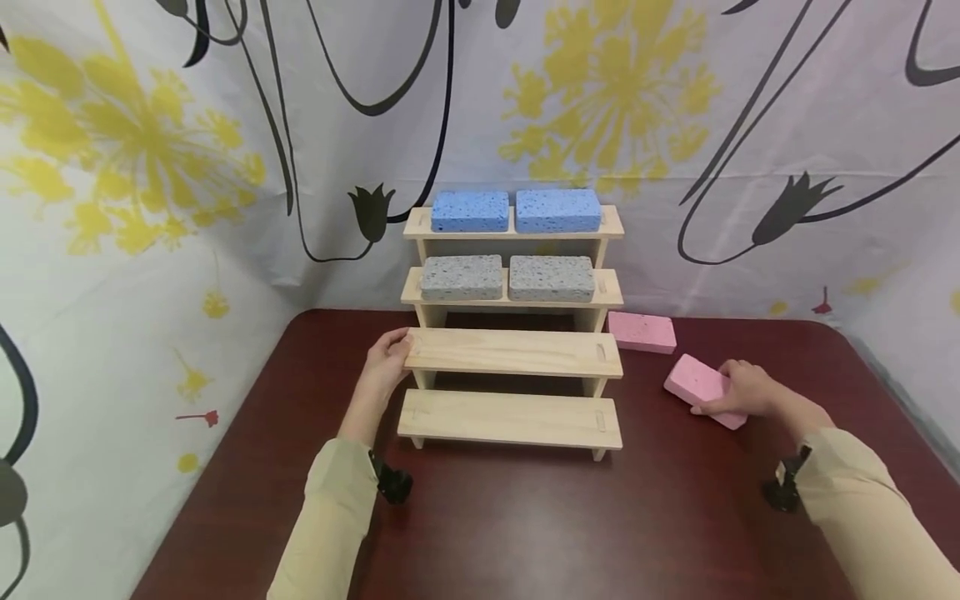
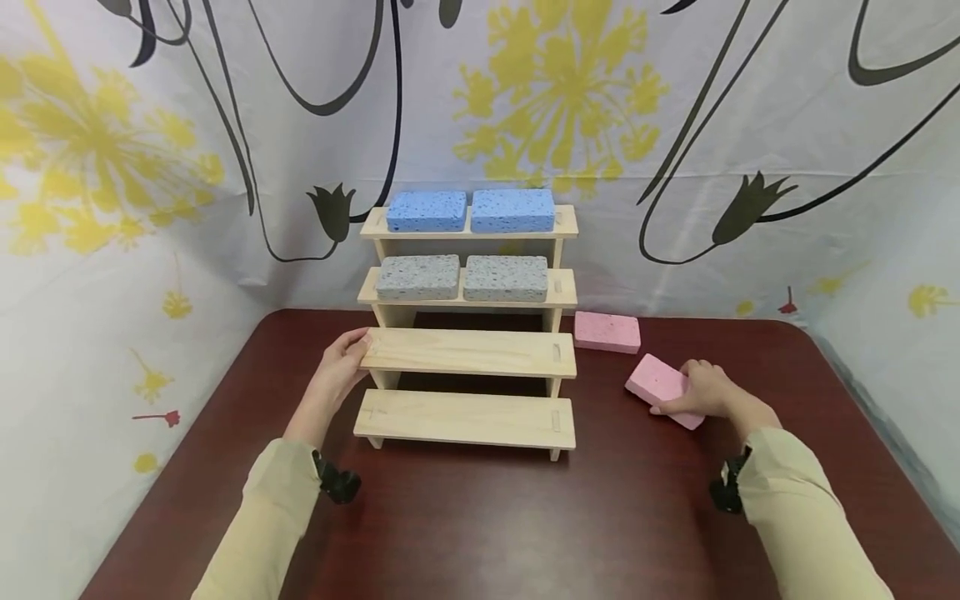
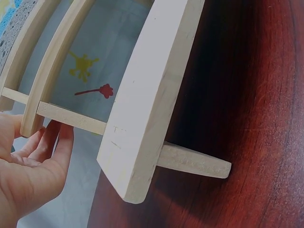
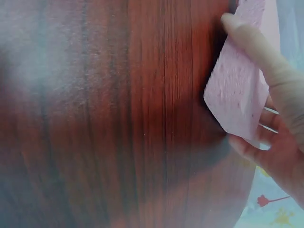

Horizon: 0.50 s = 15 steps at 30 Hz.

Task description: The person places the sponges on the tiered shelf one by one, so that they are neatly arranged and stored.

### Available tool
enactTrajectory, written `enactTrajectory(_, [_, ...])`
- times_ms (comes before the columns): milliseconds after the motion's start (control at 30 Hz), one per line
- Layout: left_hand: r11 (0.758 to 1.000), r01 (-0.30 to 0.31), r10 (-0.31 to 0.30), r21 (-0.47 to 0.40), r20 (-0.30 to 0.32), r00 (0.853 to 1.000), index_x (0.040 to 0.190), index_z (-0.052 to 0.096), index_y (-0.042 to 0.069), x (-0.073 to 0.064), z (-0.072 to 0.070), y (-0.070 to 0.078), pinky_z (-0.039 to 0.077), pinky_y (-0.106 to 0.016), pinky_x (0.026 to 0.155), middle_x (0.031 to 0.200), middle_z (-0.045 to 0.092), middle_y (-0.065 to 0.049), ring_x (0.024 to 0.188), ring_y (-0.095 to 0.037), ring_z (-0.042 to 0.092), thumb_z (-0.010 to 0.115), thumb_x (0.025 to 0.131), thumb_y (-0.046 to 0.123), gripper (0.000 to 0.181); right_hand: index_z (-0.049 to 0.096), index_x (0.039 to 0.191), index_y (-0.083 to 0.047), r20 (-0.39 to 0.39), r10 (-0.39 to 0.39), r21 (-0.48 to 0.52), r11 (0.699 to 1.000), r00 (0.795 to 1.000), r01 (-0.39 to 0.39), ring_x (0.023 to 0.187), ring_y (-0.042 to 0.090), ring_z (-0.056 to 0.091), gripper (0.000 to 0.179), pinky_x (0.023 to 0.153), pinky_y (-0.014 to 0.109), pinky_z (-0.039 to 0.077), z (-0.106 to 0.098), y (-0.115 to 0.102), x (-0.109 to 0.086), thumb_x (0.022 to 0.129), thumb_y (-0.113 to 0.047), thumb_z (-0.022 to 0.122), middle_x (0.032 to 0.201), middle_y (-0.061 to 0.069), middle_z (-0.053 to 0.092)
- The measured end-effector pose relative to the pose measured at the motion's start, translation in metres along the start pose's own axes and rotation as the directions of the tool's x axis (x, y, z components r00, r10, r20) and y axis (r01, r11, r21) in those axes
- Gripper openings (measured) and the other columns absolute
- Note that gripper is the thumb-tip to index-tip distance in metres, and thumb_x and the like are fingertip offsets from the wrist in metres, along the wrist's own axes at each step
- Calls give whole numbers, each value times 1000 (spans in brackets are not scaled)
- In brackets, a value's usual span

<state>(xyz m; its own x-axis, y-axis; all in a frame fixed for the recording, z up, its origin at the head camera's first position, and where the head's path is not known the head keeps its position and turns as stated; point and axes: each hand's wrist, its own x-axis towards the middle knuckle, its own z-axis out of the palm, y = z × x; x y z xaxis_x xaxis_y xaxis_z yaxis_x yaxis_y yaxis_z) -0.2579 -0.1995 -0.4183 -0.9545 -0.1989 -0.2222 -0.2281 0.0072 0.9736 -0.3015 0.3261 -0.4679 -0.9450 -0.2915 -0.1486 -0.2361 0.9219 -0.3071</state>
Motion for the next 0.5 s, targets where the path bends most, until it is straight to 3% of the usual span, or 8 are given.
enactTrajectory(167, [1000,-1,1,12,8,1000,139,35,10,-3,0,-2,39,-40,104,135,43,-18,121,-28,47,42,98,26,44,45,104,16,86,-25,100,995,996,16,75,21,49,74,62,26,42,-13,-10,-11,68,-42,76,83,14,54])
enactTrajectory(333, [1000,8,-7,29,-18,1000,139,35,10,-5,-4,-2,39,-41,104,137,41,-18,122,-28,45,41,98,24,44,43,105,12,100,-86,164,984,991,69,74,16,50,71,61,24,44,-29,-37,-11,67,-38,77,85,11,54])
enactTrajectory(500, [1000,5,-5,8,-11,1000,139,36,9,-4,0,0,40,-40,103,135,43,-19,120,-28,47,41,98,24,44,44,105,9,102,-131,148,982,986,115,74,15,51,71,60,24,44,-50,-64,-18,65,-37,79,85,9,54])
